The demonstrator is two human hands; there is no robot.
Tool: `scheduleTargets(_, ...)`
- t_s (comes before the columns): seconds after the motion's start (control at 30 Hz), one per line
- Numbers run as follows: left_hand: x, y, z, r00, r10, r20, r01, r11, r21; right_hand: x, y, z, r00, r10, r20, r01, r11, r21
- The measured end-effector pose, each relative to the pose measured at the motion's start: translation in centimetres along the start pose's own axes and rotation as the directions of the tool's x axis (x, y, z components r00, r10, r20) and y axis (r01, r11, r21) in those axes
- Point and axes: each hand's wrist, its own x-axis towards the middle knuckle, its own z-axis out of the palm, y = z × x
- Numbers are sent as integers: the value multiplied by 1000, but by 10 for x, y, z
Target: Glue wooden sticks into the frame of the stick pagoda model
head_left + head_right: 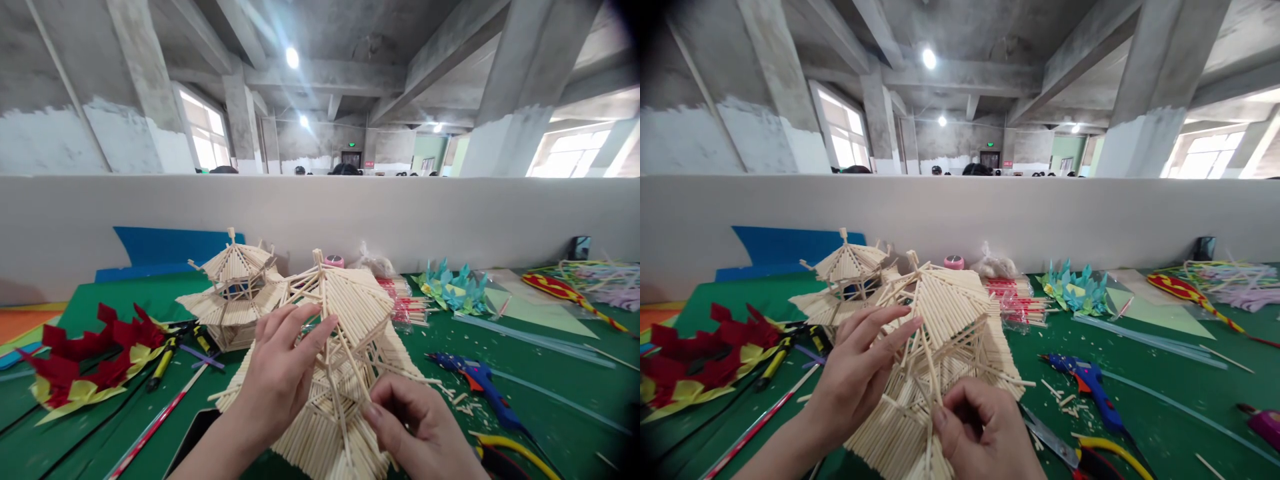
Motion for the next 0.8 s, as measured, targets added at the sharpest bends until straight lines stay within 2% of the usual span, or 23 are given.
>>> scheduleTargets(0.2, 1, 1, 0, 1000, 15, -27, -15, 1000, 11, 0, 1, -4, 999, -19, 37, 19, 1000, 0)
scheduleTargets(0.47, 3, 0, -1, 999, 43, -6, -42, 997, 70, 0, -7, -12, 999, -25, 31, 26, 999, -24)
scheduleTargets(0.8, 7, 3, -4, 997, 71, 28, -74, 985, 154, 1, -2, -20, 998, -27, 64, 25, 999, 22)
